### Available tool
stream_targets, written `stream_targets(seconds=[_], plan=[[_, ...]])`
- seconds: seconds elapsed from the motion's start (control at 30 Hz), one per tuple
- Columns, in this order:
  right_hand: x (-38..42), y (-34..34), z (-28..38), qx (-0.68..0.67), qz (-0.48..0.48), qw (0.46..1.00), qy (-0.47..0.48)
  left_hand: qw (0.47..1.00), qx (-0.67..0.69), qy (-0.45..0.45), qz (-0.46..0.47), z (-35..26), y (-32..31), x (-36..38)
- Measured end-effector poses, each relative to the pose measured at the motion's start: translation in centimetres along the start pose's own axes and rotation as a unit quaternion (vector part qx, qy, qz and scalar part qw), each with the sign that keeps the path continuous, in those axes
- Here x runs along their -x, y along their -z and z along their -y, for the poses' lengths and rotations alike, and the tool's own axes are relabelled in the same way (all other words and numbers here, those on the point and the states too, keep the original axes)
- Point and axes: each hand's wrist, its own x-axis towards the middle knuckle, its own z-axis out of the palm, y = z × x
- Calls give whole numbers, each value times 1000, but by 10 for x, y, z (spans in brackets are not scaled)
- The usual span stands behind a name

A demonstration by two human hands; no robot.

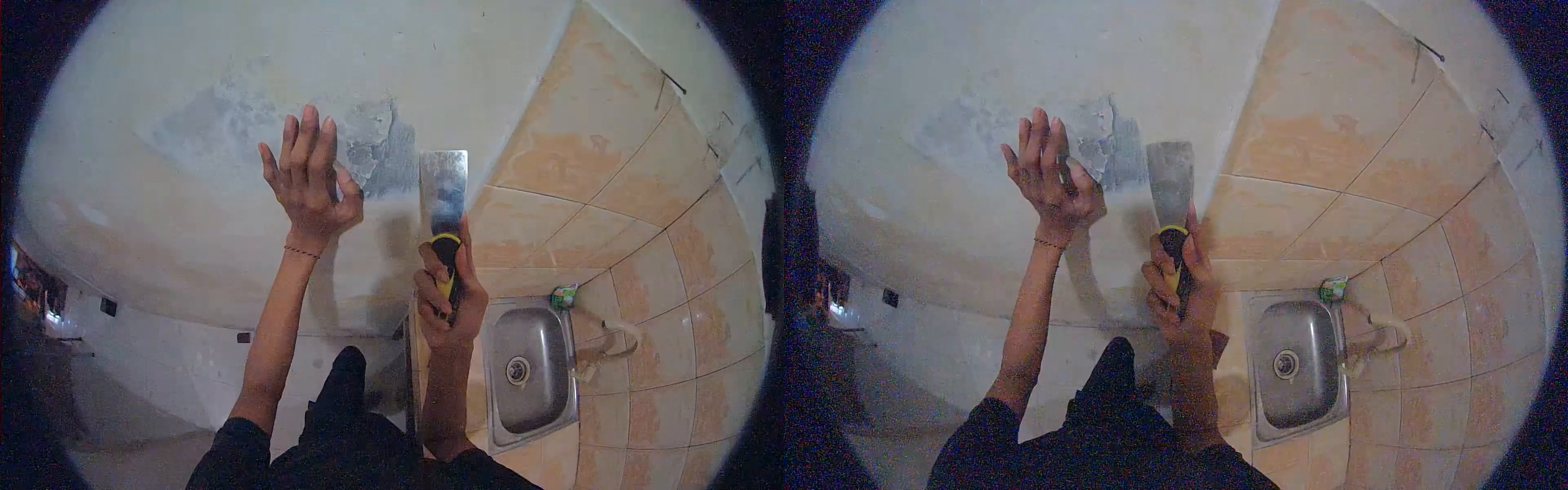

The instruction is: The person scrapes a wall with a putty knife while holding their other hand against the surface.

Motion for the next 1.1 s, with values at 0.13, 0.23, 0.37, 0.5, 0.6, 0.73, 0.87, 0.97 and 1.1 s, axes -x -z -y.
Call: stream_targets(seconds=[0.13, 0.23, 0.37, 0.5, 0.6, 0.73, 0.87, 0.97, 1.1], plan=[[-10, -5, -2, 36, -1, 999, 8, 1000, -3, 0, -8, 2, -3, -1], [-8, -4, -1, 62, -21, 998, 10, 1000, -5, 2, 0, 2, -2, 1], [-3, -1, -1, 55, -35, 998, 16, 1000, -17, 3, -4, 3, -3, 3], [-10, 2, -1, 79, -2, 997, 18, 1000, -14, 1, -6, 2, -3, 2], [-8, 1, -2, 93, -14, 995, 15, 1000, -18, 1, -7, 2, -3, 3], [-9, -1, -4, 96, -23, 995, 24, 1000, -18, -1, -14, 3, -4, 2], [-14, -7, -5, 112, -13, 993, 24, 1000, -17, 2, -15, 3, -4, 2], [-6, 2, -8, 102, -18, 994, 29, 1000, -12, 3, -15, 3, -4, 2], [-9, -5, -9, 70, -29, 997, 32, 1000, 0, 5, -11, 3, -3, 2]])
